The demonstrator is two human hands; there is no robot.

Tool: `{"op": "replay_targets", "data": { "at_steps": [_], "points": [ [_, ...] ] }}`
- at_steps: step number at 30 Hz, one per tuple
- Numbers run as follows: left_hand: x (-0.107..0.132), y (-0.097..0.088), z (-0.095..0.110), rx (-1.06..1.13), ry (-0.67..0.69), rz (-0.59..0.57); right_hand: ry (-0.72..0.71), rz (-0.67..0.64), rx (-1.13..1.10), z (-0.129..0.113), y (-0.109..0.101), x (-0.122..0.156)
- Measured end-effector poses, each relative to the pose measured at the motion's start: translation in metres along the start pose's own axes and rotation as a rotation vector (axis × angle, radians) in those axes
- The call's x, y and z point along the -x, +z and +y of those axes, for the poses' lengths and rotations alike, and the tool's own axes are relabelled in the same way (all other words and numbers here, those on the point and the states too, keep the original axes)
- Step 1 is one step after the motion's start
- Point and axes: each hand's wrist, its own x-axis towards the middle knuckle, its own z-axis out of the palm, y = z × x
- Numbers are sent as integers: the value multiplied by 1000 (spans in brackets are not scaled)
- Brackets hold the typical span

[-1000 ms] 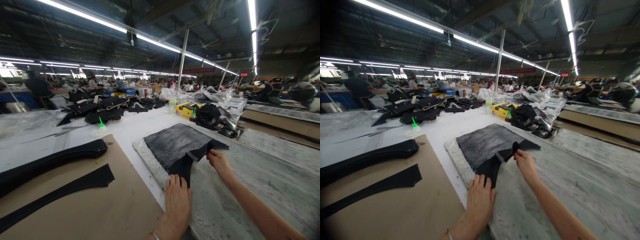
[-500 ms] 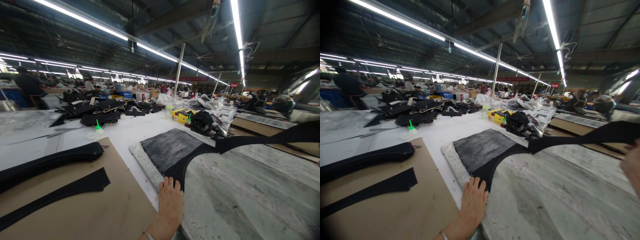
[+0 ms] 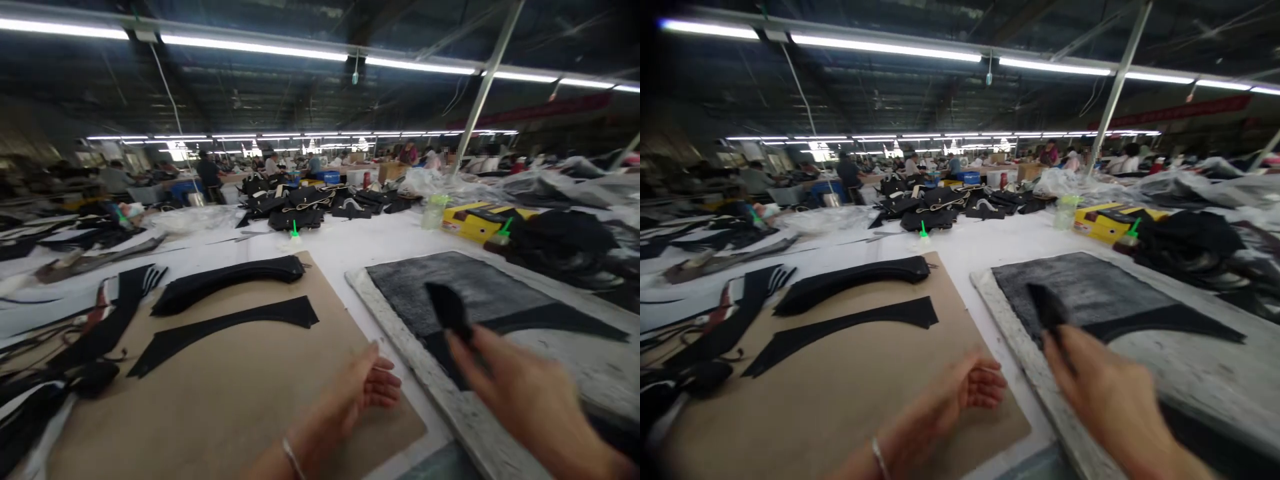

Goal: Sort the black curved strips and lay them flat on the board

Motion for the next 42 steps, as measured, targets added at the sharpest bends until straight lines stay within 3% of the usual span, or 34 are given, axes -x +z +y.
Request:
{"op": "replay_targets", "data": {
  "at_steps": [2,4,6,8,11,13,16,21,24,30,34,36,39,40,42],
  "points": [
    [37,-41,14,185,-97,65,-232,-118,-196,-73,36,15],
    [74,-79,23,241,-104,134,-311,-169,-280,-143,67,34],
    [108,-113,25,202,-118,278,-388,-193,-354,-202,90,53],
    [135,-140,18,72,-109,428,-457,-220,-421,-246,104,68],
    [165,-173,0,-125,-65,606,-531,-267,-522,-284,111,80],
    [181,-190,-10,-158,-52,648,-559,-292,-584,-291,109,83],
    [203,-207,-14,-91,-55,614,-579,-303,-632,-279,106,86],
    [231,-212,0,-39,-39,451,-785,-194,-462,-243,109,94],
    [233,-212,1,-145,-28,448,-869,-162,-415,-240,112,93],
    [225,-223,-18,-176,3,771,-880,-221,-413,-261,119,79],
    [235,-240,-19,-163,86,816,-934,-205,-414,-262,124,76],
    [244,-249,-15,-241,100,928,-951,-196,-424,-260,127,75],
    [253,-249,-12,-554,223,1235,-971,-211,-439,-260,128,74],
    [254,-244,-13,-707,304,1277,-963,-227,-449,-262,128,73],
    [252,-228,-21,-1050,460,1165,-909,-290,-500,-269,124,71]
  ]
}}
